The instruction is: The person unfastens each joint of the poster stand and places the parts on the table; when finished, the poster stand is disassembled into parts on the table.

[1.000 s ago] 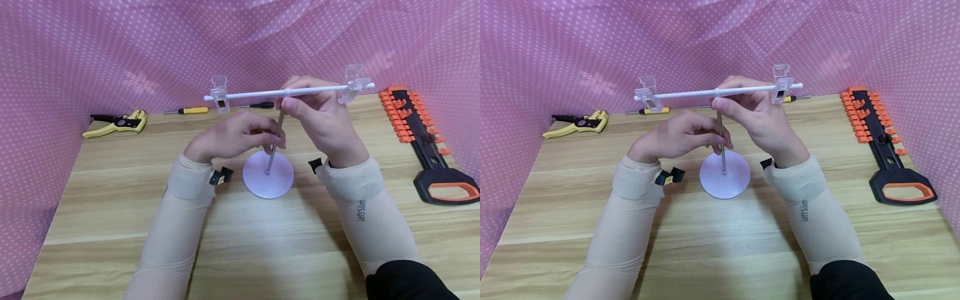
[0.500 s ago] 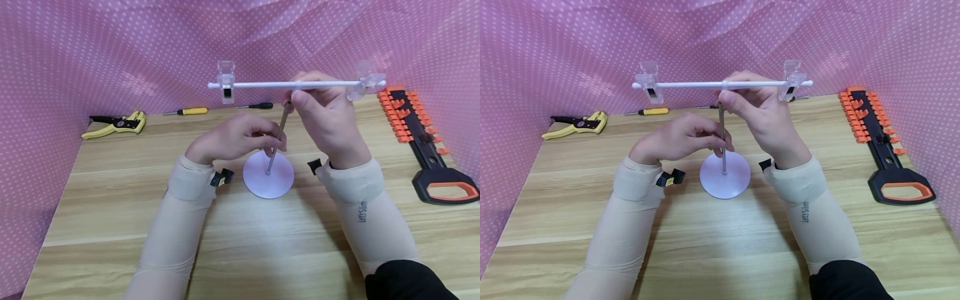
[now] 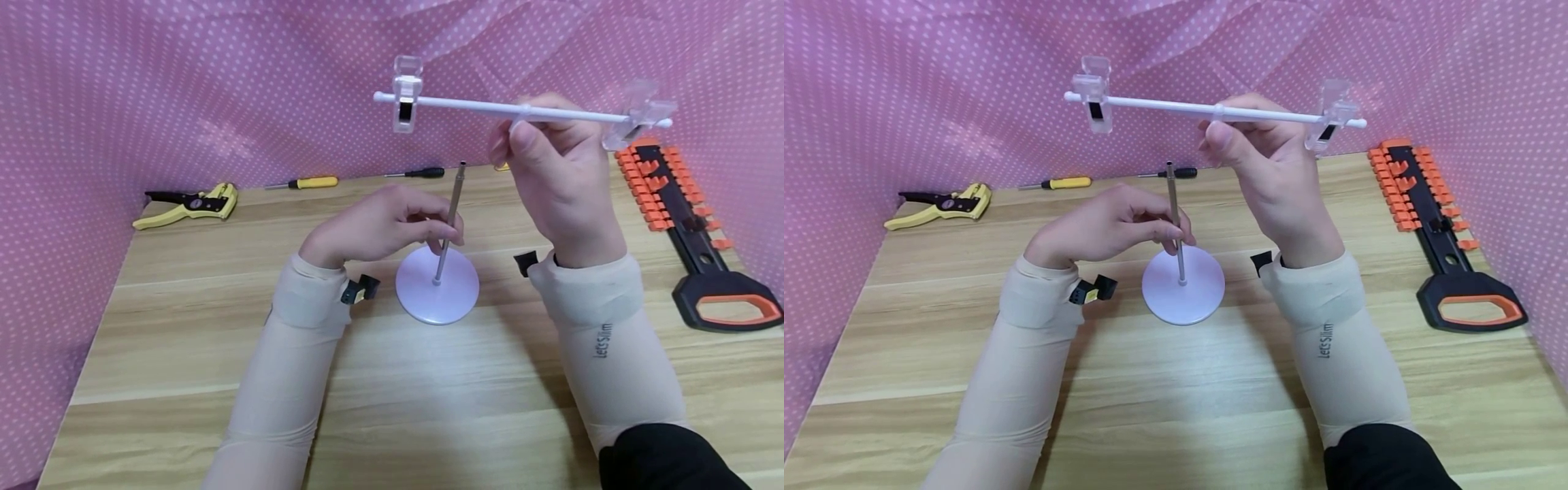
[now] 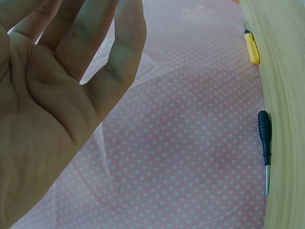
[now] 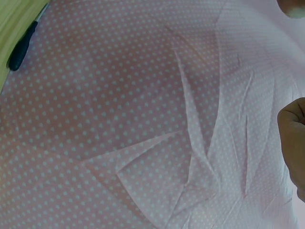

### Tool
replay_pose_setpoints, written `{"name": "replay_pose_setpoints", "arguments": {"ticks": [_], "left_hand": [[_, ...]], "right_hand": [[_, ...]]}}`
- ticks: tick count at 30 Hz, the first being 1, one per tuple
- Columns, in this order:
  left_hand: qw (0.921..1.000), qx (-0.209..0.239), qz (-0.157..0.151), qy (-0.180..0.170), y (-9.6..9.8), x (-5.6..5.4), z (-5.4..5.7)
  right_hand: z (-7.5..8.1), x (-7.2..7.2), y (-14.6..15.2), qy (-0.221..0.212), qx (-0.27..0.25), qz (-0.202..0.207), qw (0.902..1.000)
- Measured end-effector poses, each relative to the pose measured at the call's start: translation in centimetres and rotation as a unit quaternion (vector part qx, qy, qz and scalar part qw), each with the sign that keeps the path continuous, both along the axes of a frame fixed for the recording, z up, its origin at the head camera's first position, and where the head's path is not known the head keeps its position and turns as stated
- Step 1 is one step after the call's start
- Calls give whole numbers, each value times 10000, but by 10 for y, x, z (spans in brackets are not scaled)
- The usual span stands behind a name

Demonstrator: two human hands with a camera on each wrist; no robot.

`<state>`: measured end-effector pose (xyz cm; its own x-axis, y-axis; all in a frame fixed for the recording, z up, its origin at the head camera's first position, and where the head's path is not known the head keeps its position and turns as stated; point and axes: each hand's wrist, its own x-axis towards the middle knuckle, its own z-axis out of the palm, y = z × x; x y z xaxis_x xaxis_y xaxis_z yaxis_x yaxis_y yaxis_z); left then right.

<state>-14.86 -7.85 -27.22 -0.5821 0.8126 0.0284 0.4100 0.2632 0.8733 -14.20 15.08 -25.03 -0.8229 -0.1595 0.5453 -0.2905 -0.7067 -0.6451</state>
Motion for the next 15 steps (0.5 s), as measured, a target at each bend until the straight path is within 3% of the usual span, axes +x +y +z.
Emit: {"name": "replay_pose_setpoints", "arguments": {"ticks": [15], "left_hand": [[9998,-176,26,52,0,1,2]], "right_hand": [[2,0,0,77,-10,-196,9998]]}}
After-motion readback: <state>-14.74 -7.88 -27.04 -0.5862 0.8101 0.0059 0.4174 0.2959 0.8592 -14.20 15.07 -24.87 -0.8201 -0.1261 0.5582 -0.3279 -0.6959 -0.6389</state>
